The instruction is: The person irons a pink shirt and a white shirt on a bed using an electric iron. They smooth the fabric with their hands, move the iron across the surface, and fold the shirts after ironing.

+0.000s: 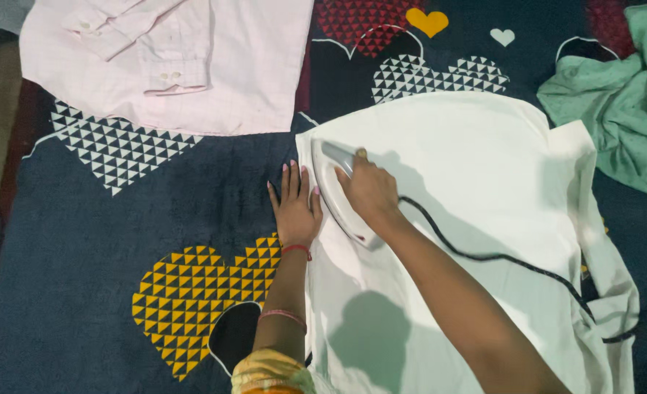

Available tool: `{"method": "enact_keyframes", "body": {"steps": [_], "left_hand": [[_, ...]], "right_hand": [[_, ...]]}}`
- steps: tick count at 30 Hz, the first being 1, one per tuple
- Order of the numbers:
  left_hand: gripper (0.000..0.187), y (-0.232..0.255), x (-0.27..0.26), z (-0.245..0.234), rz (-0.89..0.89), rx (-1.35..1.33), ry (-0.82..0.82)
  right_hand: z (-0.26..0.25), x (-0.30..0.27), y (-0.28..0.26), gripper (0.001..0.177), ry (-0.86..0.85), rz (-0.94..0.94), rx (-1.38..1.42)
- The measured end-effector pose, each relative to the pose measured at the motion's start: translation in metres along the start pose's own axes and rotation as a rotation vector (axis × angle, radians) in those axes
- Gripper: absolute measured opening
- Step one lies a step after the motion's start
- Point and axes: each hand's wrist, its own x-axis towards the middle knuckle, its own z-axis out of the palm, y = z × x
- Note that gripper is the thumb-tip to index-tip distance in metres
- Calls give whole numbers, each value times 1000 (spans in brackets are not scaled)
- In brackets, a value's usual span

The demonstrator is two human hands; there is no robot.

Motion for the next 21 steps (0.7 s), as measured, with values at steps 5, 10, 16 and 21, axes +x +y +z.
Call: {"method": "enact_keyframes", "body": {"steps": [5,10,16,21], "left_hand": [[51,0,0,0,19,39,29],[50,1,-4,-4,11,31,1],[50,3,-1,-6,17,65,-8],[50,3,-2,-3,24,72,-6]], "right_hand": [[0,-15,4,65,-32,82,10],[-25,-100,39,54,-160,205,-17],[-24,-91,40,56,-75,230,-142],[-15,-57,45,62,-55,232,-62]]}}
